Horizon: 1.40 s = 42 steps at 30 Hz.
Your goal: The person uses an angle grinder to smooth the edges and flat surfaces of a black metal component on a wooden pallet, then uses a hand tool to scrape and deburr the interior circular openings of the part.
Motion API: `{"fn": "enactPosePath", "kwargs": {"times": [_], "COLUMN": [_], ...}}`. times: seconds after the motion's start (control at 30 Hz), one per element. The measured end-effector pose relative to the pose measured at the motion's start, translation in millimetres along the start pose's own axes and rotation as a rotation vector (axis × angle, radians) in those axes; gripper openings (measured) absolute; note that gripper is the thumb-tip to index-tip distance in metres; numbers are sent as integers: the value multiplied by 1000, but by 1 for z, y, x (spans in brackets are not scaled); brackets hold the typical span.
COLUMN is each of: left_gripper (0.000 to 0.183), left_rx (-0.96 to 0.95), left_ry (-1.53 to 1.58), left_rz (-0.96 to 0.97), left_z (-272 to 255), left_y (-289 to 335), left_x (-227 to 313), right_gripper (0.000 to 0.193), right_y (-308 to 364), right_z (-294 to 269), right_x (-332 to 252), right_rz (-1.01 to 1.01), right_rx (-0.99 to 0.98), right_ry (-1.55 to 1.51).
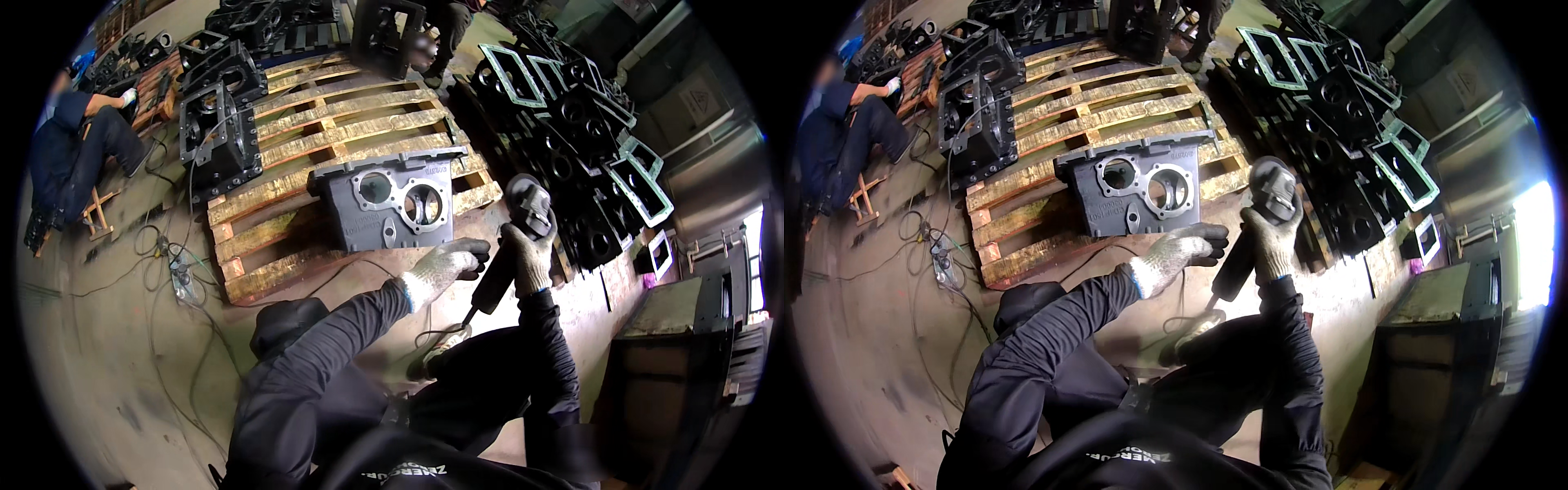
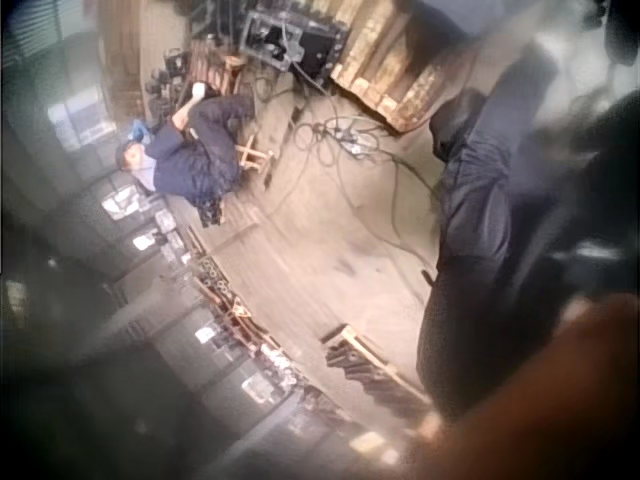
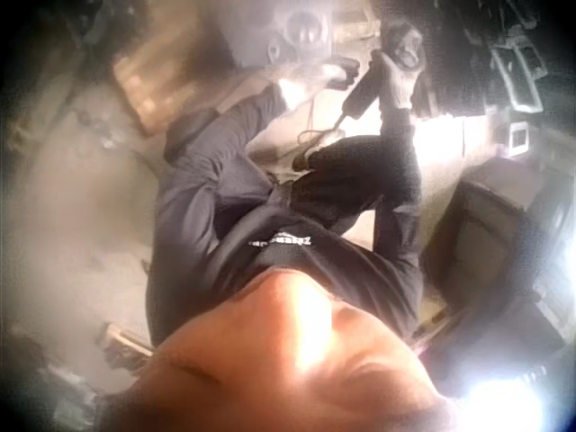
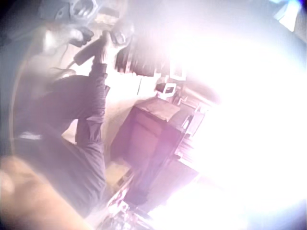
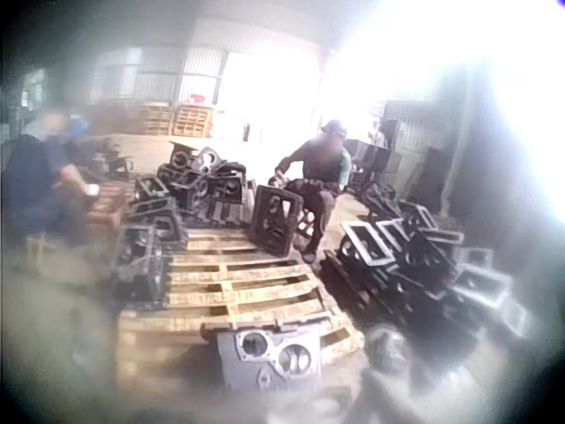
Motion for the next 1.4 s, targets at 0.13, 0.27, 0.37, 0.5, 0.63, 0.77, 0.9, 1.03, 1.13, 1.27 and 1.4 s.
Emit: {"fn": "enactPosePath", "kwargs": {"times": [0.13, 0.27, 0.37, 0.5, 0.63, 0.77, 0.9, 1.03, 1.13, 1.27, 1.4], "left_gripper": [35, 35, 36, 38, 38, 35, 46, 45, 44, 46, 46], "left_rx": [85, 183, 186, 181, 256, 459, 511, 766, 835, 915, 1004], "left_ry": [-13, -90, -136, -247, -294, -323, -361, -497, -365, -140, 9], "left_rz": [26, -53, -65, 1, 69, 271, 374, 408, 427, 539, 567], "left_z": [-29, -48, -43, -63, -92, -122, -142, -131, -108, -57, -23], "left_y": [-3, 9, 12, 18, 51, 91, 164, 271, 339, 404, 448], "left_x": [-3, -9, -4, -7, 22, 81, 117, 136, 121, 72, 23], "right_gripper": [53, 46, 52, 56, 52, 61, 41, 97, 103, 98, 85], "right_y": [-26, -32, -37, -33, -25, -25, -24, 0, 13, 35, 22], "right_z": [-22, -26, -30, -28, -16, -30, -29, -37, -42, -70, -114], "right_x": [23, 43, 38, 25, 6, 1, -10, -36, -62, -91, -110], "right_rz": [258, 346, 270, 225, 112, 29, -52, -334, -498, -649, -1025], "right_rx": [8, 44, 67, 108, 65, 154, 9, 322, 472, 594, 493], "right_ry": [-305, -487, -524, -594, -566, -551, -483, -152, -122, -4, 317]}}
Point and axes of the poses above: each hand's wrist, its own y-axis away from the middle knuckle, its own z-axis out of the palm, x = y × z, the point moved 6 cm from there along -y, towards the middle knuckle, and after that the axes turned 10 degrees about -y, right-handed, at the moved point
